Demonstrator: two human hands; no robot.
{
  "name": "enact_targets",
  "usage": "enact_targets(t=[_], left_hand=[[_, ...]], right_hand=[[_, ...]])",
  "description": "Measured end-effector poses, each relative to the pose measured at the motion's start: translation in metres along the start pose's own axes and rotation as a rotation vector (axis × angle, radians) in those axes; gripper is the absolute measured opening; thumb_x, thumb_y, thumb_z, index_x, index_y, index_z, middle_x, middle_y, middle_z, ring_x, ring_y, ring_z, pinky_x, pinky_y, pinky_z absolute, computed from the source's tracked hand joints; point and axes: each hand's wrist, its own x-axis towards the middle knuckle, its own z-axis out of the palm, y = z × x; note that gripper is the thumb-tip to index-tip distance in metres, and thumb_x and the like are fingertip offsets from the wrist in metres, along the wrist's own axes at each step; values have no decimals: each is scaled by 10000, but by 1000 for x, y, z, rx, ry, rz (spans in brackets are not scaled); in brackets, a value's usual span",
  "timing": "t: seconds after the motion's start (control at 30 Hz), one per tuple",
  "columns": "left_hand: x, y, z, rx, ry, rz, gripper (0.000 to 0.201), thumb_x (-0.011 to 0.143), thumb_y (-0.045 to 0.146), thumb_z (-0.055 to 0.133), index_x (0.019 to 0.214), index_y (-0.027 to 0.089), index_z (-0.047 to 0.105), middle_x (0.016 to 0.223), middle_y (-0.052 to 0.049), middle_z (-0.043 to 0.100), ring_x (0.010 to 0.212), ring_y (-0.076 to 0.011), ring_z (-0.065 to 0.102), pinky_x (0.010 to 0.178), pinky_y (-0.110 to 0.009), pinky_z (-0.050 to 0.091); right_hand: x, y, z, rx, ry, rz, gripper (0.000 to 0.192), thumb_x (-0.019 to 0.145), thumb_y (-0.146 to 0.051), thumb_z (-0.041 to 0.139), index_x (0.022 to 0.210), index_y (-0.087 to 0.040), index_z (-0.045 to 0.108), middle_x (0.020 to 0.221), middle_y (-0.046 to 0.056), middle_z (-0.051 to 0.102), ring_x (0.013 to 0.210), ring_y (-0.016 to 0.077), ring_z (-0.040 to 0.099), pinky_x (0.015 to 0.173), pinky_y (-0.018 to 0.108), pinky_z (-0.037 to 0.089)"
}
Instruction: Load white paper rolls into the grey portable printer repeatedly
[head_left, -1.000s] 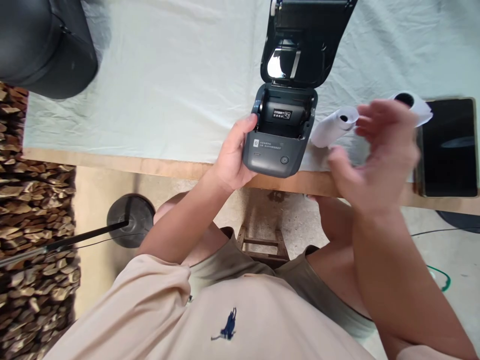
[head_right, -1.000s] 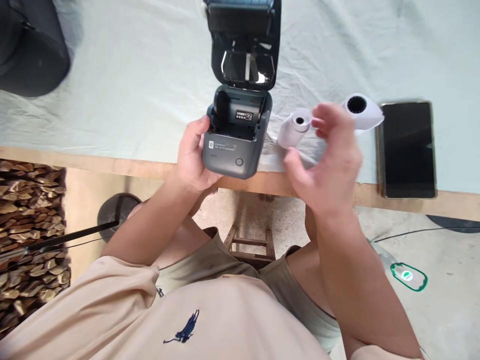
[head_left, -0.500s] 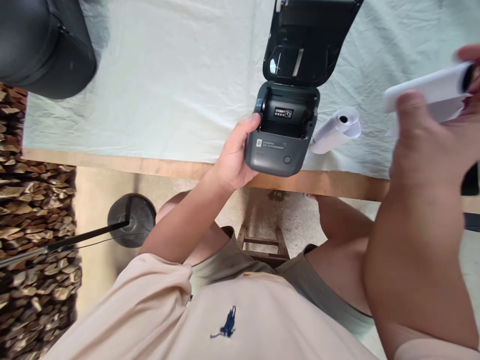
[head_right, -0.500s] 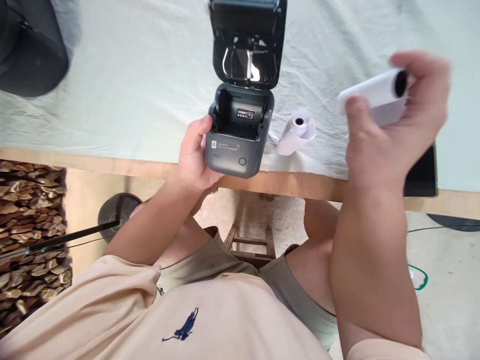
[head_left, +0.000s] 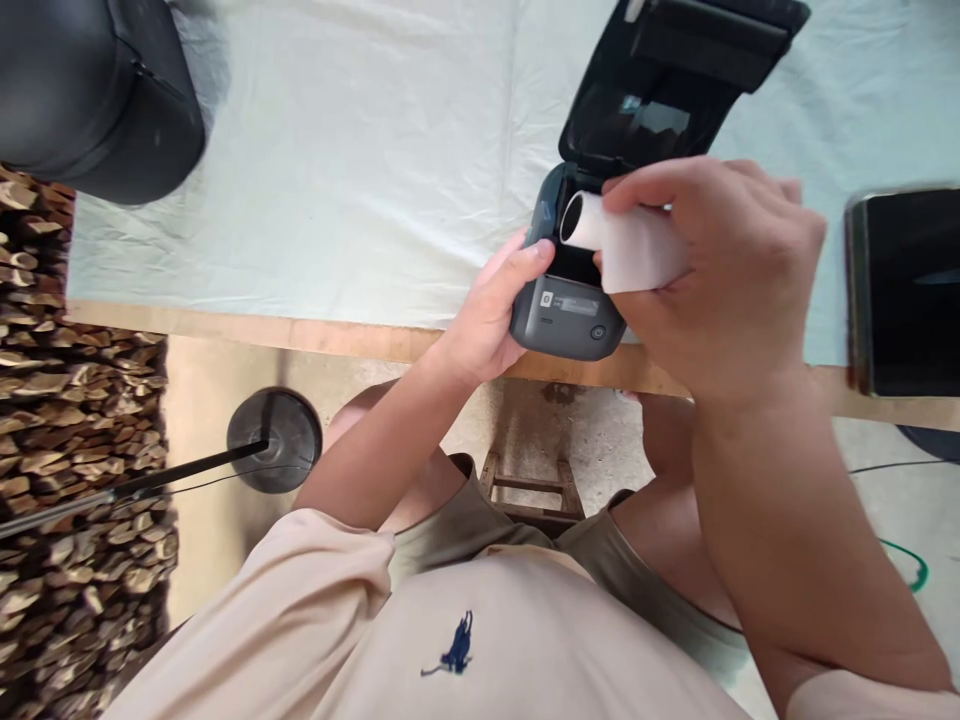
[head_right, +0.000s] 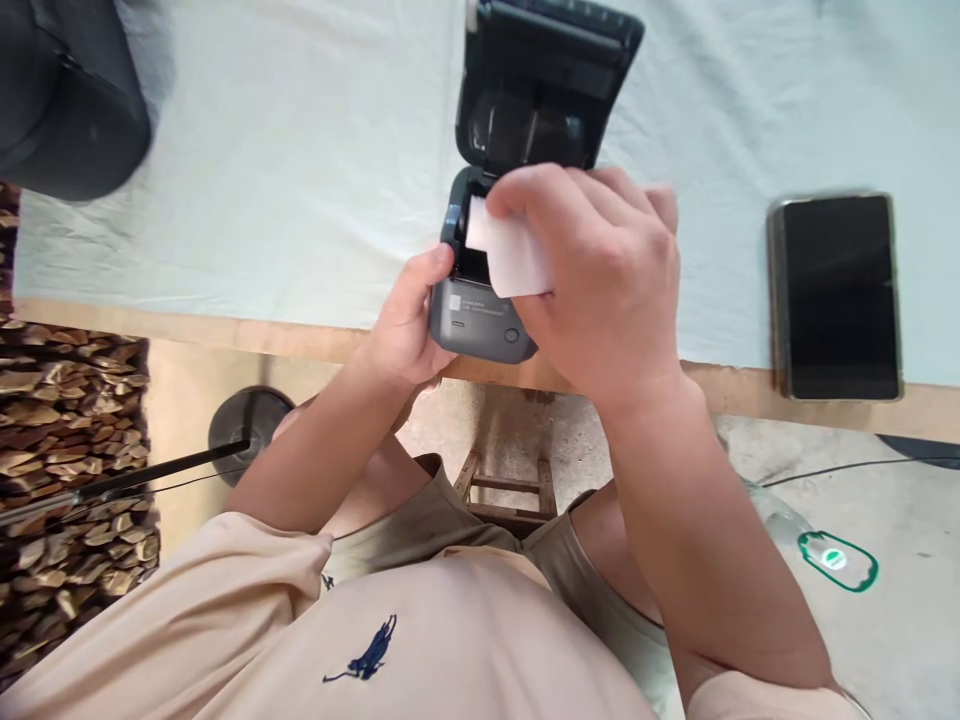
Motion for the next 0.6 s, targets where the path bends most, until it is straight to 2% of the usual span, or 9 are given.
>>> enact_targets(t=[0.1,0.17,0.23,0.3,0.37,0.43,0.53,0.6], left_hand=[[-1,-1,-1,-2,-28,17,180,894,331,635,1041,227,633,881,7,700,785,-139,718,667,-212,575],[-1,-2,-1,-2,-30,12,186,893,342,640,1036,224,633,872,3,696,822,-151,723,674,-217,574],[-1,-1,-1,-4,-20,12,180,919,370,591,1000,216,636,877,-5,703,919,-180,729,725,-238,586],[-2,1,-1,-16,3,24,261,951,433,511,945,206,639,890,-22,712,1034,-212,716,802,-272,596],[-3,3,-1,-24,15,36,306,950,468,494,909,200,636,893,-35,713,1083,-223,702,846,-280,589],[-4,4,-1,-15,17,42,206,917,398,575,927,199,624,868,-21,693,1031,-200,709,829,-255,575],[-7,4,-3,28,11,51,179,856,276,663,1010,202,610,860,9,663,918,-161,714,777,-234,558],[-9,3,-3,60,-8,49,263,818,250,694,1064,211,610,884,9,666,911,-169,716,771,-246,566]], right_hand=[[1,7,2,9,-64,33,217,819,-180,586,1012,-215,679,1104,30,685,1024,167,668,868,330,548],[0,8,0,-24,-32,43,218,825,-214,604,1029,-226,681,1034,39,677,960,140,658,795,289,529],[-1,5,-1,-61,18,-2,147,827,-230,620,965,-241,669,891,-1,682,844,132,658,759,306,498],[-4,1,1,-36,30,-106,63,817,-260,656,874,-237,643,822,-38,684,867,155,679,797,345,477],[-6,-3,3,14,19,-212,134,801,-342,698,844,-231,638,845,-40,693,978,201,681,846,389,465],[-7,-6,3,70,13,-254,196,817,-429,682,846,-237,651,841,-33,692,1026,219,668,873,417,465],[-5,-5,-1,159,73,-129,196,898,-415,571,880,-242,662,842,-7,666,989,182,652,896,409,495],[-2,1,-5,205,145,9,223,889,-407,575,1033,-258,657,1027,26,649,1034,196,621,873,398,522]])
